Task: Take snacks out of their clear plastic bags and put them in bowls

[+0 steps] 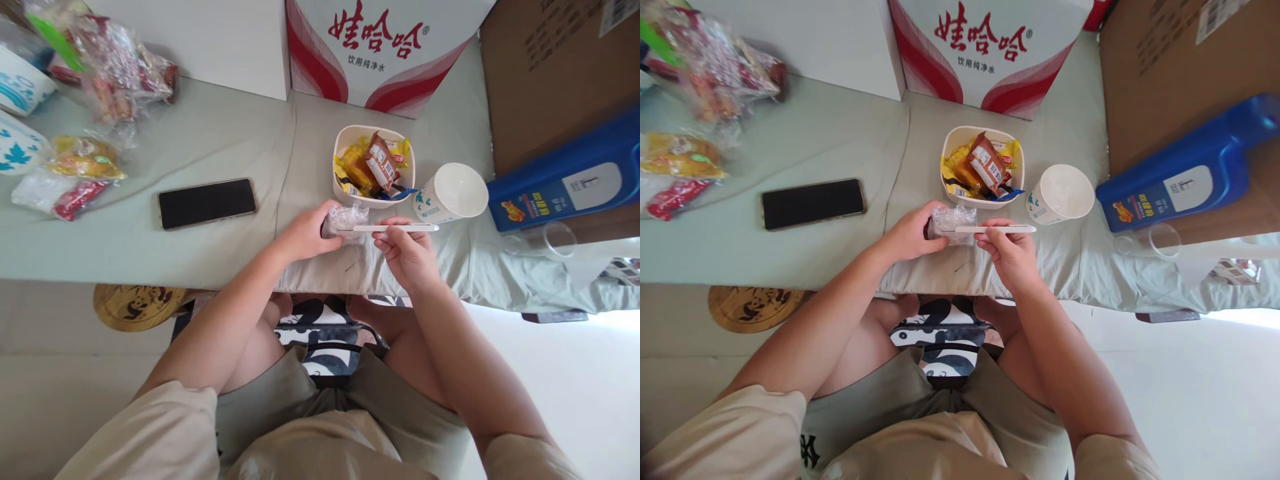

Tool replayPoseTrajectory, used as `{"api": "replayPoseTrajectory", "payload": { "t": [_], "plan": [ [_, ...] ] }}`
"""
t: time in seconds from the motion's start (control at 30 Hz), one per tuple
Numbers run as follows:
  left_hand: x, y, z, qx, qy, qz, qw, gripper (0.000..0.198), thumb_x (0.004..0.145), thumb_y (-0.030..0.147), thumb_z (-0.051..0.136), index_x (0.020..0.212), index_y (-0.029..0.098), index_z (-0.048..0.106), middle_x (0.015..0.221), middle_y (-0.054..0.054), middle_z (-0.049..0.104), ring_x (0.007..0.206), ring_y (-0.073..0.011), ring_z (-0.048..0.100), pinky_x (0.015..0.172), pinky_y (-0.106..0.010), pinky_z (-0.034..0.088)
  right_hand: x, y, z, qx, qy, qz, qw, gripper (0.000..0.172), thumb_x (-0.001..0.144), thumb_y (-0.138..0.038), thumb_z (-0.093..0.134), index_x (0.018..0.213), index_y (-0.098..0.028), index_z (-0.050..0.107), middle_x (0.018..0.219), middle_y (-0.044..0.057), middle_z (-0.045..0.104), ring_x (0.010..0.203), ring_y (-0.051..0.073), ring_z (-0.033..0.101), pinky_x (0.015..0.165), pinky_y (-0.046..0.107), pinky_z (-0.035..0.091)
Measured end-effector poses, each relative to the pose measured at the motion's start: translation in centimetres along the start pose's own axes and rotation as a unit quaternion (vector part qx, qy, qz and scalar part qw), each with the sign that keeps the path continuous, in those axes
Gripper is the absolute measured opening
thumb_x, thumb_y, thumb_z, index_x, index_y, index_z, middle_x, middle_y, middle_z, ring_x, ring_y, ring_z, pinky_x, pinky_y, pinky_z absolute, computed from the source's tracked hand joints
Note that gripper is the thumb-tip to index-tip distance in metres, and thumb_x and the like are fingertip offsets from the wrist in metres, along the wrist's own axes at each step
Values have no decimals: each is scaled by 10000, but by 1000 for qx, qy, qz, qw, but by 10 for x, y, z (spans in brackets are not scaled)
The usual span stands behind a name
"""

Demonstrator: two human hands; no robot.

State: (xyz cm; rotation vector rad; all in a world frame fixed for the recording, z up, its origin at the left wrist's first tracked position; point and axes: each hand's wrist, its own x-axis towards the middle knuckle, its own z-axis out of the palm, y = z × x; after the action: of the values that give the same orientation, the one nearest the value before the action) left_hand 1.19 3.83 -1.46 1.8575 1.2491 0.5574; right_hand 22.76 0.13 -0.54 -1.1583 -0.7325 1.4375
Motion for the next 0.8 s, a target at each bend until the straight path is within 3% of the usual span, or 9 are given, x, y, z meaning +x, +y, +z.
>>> {"api": "replayPoseTrajectory", "payload": {
  "t": [0.13,0.23,0.4,0.5,0.57,0.63,0.73,0.8],
  "plan": [
    [0,-2,1,-6,5,2,1000,521,748,385,703,1217,216,553,989,-15,690,846,-186,604,756,-293,453,4,3,-2,9,19,-5,1000,312,626,-334,916,802,-195,700,749,-23,733,642,84,725,625,149,616],
    [0,-2,2,-13,11,6,1000,522,759,389,707,1222,202,553,1001,-28,692,850,-188,609,765,-296,454,8,-3,-17,-2,67,-32,997,273,647,-301,875,793,-199,669,703,-42,693,618,76,699,629,156,611],
    [1,-2,1,-8,7,4,1000,518,764,366,721,1226,204,551,990,-27,691,844,-189,617,758,-294,453,6,-22,-47,-41,182,-179,966,134,720,-233,711,756,-220,583,670,-64,633,574,69,628,597,185,564],
    [2,-3,2,-2,8,3,1000,510,769,371,724,1222,216,549,976,-18,692,832,-187,616,748,-294,454,-2,-27,-48,-65,174,-255,949,96,795,-267,597,779,-244,505,580,-70,526,546,106,592,605,247,545],
    [2,-4,3,-2,11,6,1000,502,773,371,719,1220,217,550,958,-12,691,821,-183,615,738,-290,454,-8,-25,-43,-149,153,-263,941,81,845,-286,553,837,-261,476,576,-76,492,498,124,539,550,267,491],
    [1,-5,4,-4,15,10,1000,497,777,367,712,1220,211,552,960,-14,691,825,-181,617,742,-288,456,-10,-20,-39,-326,121,-240,906,86,854,-300,562,916,-266,512,605,-64,510,487,146,500,526,288,444],
    [0,-5,4,-10,19,15,1000,508,775,369,709,1227,201,549,994,-23,696,844,-183,625,765,-292,465,-6,-11,-41,-581,49,-210,785,241,813,-266,575,1050,-241,613,797,39,660,705,238,622,656,370,503],
    [-1,-4,3,-11,17,13,1000,513,775,368,708,1231,198,548,1000,-25,699,846,-185,629,772,-296,471,0,-6,-45,-648,16,-211,732,363,811,-235,536,1159,-229,640,992,106,708,875,298,663,747,428,534]
  ]
}}
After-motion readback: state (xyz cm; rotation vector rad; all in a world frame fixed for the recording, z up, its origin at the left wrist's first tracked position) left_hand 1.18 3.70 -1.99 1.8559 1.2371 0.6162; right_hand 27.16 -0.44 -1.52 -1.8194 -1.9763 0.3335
